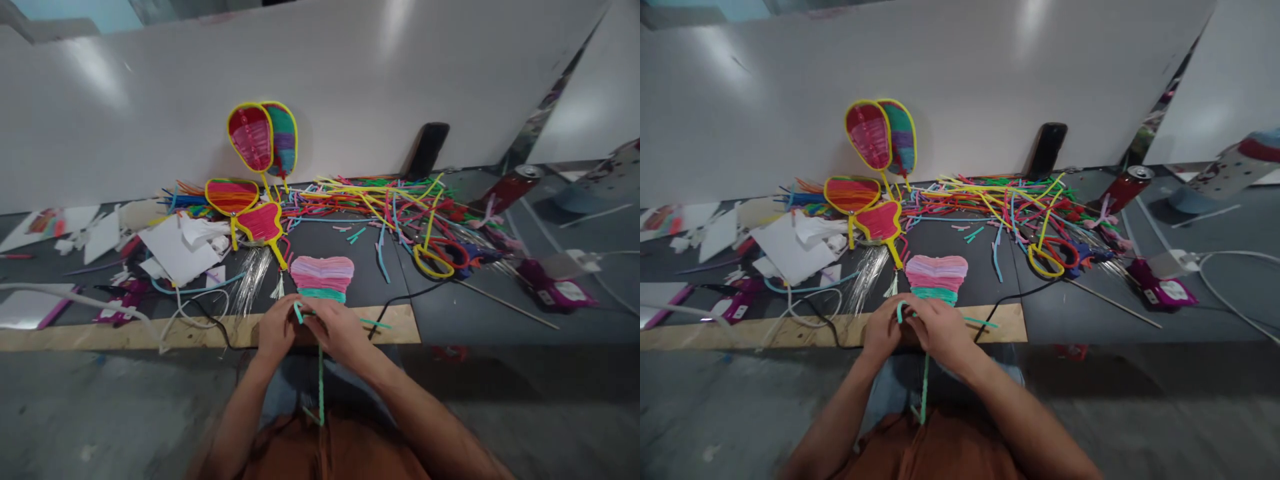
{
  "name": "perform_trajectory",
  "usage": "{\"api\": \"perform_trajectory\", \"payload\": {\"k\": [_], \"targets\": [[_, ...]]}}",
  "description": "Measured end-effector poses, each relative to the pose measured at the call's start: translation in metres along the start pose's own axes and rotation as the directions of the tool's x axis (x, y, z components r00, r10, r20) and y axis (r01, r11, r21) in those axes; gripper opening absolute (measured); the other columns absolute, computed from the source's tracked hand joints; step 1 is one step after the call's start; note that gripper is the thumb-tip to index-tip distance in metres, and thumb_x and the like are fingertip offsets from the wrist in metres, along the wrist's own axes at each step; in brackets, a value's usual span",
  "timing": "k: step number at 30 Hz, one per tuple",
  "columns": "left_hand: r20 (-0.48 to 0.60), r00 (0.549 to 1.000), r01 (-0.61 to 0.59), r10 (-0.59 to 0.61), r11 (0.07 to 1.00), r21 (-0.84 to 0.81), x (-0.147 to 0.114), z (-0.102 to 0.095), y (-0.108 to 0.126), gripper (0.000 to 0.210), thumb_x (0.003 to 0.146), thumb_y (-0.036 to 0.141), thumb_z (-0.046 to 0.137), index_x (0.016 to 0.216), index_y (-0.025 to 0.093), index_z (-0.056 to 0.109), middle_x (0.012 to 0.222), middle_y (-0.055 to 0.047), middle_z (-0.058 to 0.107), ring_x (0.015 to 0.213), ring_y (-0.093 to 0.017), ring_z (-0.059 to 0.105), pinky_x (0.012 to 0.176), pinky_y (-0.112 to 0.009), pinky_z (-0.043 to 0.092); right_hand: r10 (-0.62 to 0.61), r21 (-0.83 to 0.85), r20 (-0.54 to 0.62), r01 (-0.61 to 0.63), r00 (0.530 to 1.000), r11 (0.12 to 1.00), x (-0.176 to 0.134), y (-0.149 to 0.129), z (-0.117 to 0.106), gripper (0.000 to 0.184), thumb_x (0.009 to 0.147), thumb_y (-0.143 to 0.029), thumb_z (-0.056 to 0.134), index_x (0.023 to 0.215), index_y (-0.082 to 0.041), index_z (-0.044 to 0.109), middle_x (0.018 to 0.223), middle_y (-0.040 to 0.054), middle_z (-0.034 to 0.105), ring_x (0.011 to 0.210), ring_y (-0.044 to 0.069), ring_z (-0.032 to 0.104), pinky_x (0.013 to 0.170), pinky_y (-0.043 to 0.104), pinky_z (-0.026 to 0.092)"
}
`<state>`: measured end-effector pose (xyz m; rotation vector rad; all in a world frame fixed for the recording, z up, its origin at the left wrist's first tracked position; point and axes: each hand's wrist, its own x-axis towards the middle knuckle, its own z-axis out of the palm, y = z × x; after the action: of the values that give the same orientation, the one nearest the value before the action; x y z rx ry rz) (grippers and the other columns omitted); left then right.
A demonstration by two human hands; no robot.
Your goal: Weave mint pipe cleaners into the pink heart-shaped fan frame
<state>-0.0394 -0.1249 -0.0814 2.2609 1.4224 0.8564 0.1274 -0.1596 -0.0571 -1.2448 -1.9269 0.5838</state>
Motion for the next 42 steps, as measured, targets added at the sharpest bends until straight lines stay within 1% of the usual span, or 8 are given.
{"api": "perform_trajectory", "payload": {"k": [4, 7, 10, 15, 20, 23, 32, 42], "targets": [[0.016, 1.0, -0.012, 0.012, 1.0, 0.0, 0.0, 0.0, 0.004, 0.014, 0.084, 0.02, 0.049, 0.088, 0.019, 0.063, 0.1, -0.007, 0.069, 0.092, -0.019, 0.065, 0.082, -0.031, 0.051, 0.375, 0.168, 0.149, -0.397, 0.915, 0.902, -0.043, 0.014, -0.023, 0.024, 0.089, -0.031, 0.044, 0.087, -0.019, 0.065, 0.075, 0.0044, 0.067, 0.062, 0.015, 0.063, 0.059, 0.026, 0.048], [0.012, 1.0, 0.001, -0.001, 1.0, -0.015, -0.001, 0.001, 0.005, 0.013, 0.085, 0.022, 0.05, 0.088, 0.019, 0.062, 0.101, -0.007, 0.069, 0.093, -0.019, 0.064, 0.083, -0.031, 0.05, 0.57, 0.357, 0.323, -0.655, 0.755, 0.666, -0.056, 0.025, -0.036, 0.028, 0.086, -0.037, 0.043, 0.099, -0.017, 0.059, 0.073, 0.0014, 0.064, 0.043, 0.009, 0.055, 0.04, 0.021, 0.041], [0.019, 1.0, 0.015, -0.015, 1.0, -0.015, -0.003, 0.001, 0.006, 0.013, 0.086, 0.022, 0.049, 0.088, 0.019, 0.061, 0.102, -0.008, 0.068, 0.094, -0.019, 0.064, 0.084, -0.032, 0.049, 0.623, 0.491, 0.389, -0.725, 0.679, 0.483, -0.05, 0.03, -0.04, 0.038, 0.081, -0.041, 0.05, 0.11, -0.017, 0.05, 0.076, 0.0005, 0.063, 0.044, 0.009, 0.056, 0.037, 0.019, 0.041], [0.045, 0.999, 0.012, -0.011, 1.0, -0.017, -0.005, -0.001, 0.008, 0.015, 0.087, 0.022, 0.046, 0.091, 0.019, 0.06, 0.106, -0.009, 0.067, 0.096, -0.019, 0.063, 0.085, -0.033, 0.049, 0.631, 0.653, 0.264, -0.617, 0.73, 0.44, -0.033, 0.031, -0.032, 0.046, 0.076, -0.041, 0.058, 0.114, -0.017, 0.047, 0.079, 0.0011, 0.064, 0.057, 0.012, 0.062, 0.05, 0.024, 0.051], [0.037, 0.999, -0.007, 0.009, 0.999, -0.05, -0.007, -0.001, 0.006, 0.016, 0.087, 0.02, 0.045, 0.094, 0.019, 0.059, 0.109, -0.009, 0.067, 0.098, -0.02, 0.063, 0.085, -0.034, 0.049, 0.503, 0.253, 0.053, -0.499, 0.863, 0.829, -0.024, 0.037, -0.022, 0.021, 0.083, -0.029, 0.05, 0.098, -0.017, 0.06, 0.075, 0.0046, 0.067, 0.064, 0.016, 0.063, 0.061, 0.028, 0.051], [0.016, 0.999, -0.036, 0.037, 0.998, -0.044, -0.009, 0.001, 0.005, 0.021, 0.088, 0.021, 0.043, 0.102, 0.018, 0.059, 0.112, -0.01, 0.066, 0.106, -0.021, 0.059, 0.092, -0.035, 0.047, 0.38, -0.019, -0.054, -0.382, 0.923, 0.924, -0.02, 0.038, -0.022, 0.02, 0.087, -0.028, 0.045, 0.091, -0.018, 0.062, 0.083, 0.0077, 0.068, 0.071, 0.018, 0.064, 0.067, 0.027, 0.047], [0.081, 0.995, 0.064, -0.062, 0.998, -0.011, 0.007, 0.0, 0.014, 0.021, 0.089, 0.026, 0.043, 0.094, 0.017, 0.06, 0.094, -0.01, 0.067, 0.09, -0.021, 0.061, 0.081, -0.035, 0.049, 0.327, -0.233, -0.092, -0.34, 0.94, 0.911, -0.009, 0.042, -0.018, 0.025, 0.09, -0.027, 0.042, 0.096, -0.017, 0.064, 0.087, 0.0096, 0.07, 0.077, 0.02, 0.066, 0.07, 0.027, 0.046], [0.023, 0.993, 0.114, -0.112, 0.984, -0.137, 0.012, 0.014, 0.019, 0.017, 0.089, 0.026, 0.045, 0.094, 0.019, 0.06, 0.093, -0.006, 0.065, 0.09, -0.018, 0.061, 0.081, -0.03, 0.048, 0.312, -0.087, -0.087, -0.32, 0.946, 0.944, 0.0, 0.041, -0.008, 0.024, 0.09, -0.028, 0.041, 0.09, -0.019, 0.063, 0.079, 0.0051, 0.068, 0.071, 0.017, 0.062, 0.067, 0.025, 0.045]]}}
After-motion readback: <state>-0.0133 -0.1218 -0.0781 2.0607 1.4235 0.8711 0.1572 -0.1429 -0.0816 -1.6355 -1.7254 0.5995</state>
